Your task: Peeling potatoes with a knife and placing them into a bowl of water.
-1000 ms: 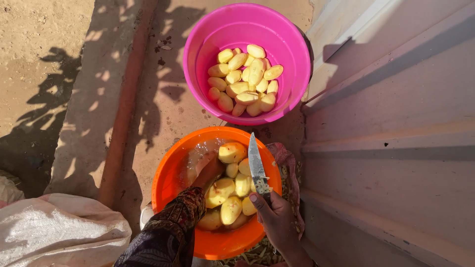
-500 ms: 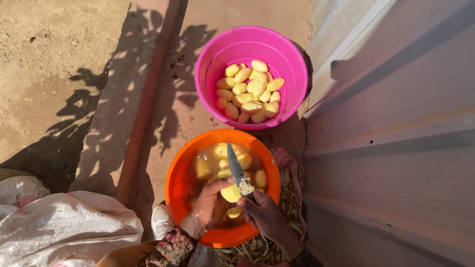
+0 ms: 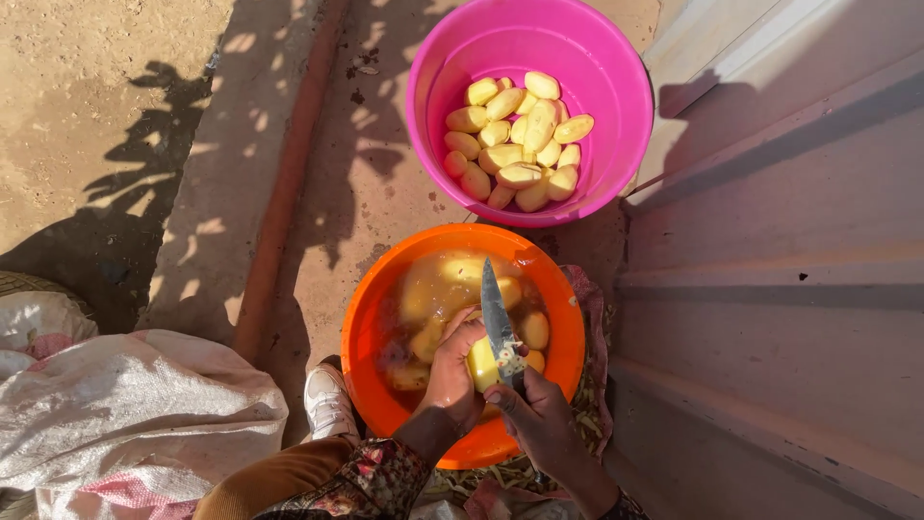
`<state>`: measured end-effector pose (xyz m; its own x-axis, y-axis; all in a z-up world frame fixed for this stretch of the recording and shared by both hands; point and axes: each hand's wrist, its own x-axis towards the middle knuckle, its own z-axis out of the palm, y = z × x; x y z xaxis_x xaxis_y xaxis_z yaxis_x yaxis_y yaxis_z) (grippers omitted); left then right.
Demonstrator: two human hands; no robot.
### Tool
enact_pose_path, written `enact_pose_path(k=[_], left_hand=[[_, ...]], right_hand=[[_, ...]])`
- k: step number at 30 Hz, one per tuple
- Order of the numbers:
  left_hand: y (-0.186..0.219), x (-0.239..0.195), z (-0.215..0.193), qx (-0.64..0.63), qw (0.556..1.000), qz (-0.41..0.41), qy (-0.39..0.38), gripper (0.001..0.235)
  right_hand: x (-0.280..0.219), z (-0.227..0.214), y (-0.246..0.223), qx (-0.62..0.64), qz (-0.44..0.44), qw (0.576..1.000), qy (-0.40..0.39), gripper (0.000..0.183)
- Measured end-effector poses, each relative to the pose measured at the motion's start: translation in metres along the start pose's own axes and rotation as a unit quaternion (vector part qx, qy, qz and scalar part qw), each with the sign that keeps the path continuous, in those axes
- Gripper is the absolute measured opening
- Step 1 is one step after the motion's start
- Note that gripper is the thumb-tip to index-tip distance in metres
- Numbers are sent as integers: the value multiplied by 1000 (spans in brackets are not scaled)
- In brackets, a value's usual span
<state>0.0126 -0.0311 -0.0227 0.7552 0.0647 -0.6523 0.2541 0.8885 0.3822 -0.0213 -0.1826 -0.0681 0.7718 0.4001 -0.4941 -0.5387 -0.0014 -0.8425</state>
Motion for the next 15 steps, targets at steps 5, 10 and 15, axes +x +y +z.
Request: enact_pose_path(k=[5, 10, 15], left_hand=[[6, -1, -4, 101, 991, 67, -63, 30], [13, 5, -1, -46, 997, -60, 10, 42], [1, 20, -27, -4, 991, -50, -124, 69]], right_hand=[[-14, 22, -33, -58, 37, 994, -84, 34], [0, -6, -27, 9, 49, 999, 3, 34], [8, -33, -29, 16, 60, 994, 87, 42]])
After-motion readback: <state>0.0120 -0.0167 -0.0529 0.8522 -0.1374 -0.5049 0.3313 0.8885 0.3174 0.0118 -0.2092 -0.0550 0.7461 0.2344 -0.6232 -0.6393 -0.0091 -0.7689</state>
